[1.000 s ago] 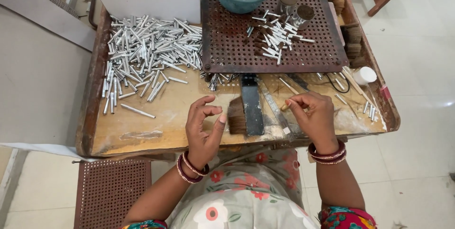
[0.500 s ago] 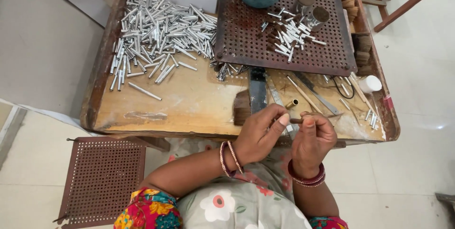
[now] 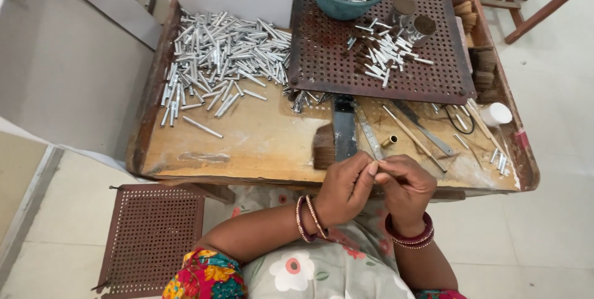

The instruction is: The person sits at a workbench covered with small silver metal tubes and picks up the tubes one at a time, fitting and pressing parts together by hand. Finished pieces are set back on the bench among the pile of parts.

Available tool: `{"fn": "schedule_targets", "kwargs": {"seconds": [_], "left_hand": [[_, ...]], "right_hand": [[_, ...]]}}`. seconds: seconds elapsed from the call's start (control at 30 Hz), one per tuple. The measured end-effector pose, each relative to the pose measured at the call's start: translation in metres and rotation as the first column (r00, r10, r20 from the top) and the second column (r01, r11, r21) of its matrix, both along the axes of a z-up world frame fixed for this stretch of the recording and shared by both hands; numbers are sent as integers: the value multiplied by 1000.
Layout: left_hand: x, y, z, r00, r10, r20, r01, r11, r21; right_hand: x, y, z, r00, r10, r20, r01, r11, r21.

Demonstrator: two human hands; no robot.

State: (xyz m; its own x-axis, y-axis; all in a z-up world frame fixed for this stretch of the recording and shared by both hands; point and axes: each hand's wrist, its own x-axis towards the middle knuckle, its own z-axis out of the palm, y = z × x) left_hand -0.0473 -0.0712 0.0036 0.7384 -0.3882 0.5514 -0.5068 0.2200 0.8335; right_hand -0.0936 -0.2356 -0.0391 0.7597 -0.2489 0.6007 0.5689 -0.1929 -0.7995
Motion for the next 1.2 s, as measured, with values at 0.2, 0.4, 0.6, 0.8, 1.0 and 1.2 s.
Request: {"fn": "schedule_targets", "kwargs": {"seconds": [0.2, 0.4, 0.6, 0.8, 1.0, 1.2], "left_hand": [[0, 7, -22, 998, 32, -47, -31, 999, 16], [68, 66, -8, 944, 185, 272, -312, 764, 565], [172, 128, -20, 660, 287, 694, -751, 241, 615], [200, 121, -42, 604, 159, 781, -796, 171, 581], [128, 91, 3, 883, 225, 412, -469, 425, 774], [44, 41, -34, 916, -292, -277, 308, 951, 16]], "right_hand": [[4, 31, -2, 965, -227, 129, 249, 950, -190], [15, 20, -26, 953, -234, 190, 268, 947, -179], [10, 5, -20, 948, -268, 169, 276, 961, -23], [4, 8, -6, 937, -312, 158, 328, 941, -87], [7, 8, -2, 951, -293, 104, 303, 947, -106], [11, 25, 6, 974, -199, 108, 205, 978, -47]]}}
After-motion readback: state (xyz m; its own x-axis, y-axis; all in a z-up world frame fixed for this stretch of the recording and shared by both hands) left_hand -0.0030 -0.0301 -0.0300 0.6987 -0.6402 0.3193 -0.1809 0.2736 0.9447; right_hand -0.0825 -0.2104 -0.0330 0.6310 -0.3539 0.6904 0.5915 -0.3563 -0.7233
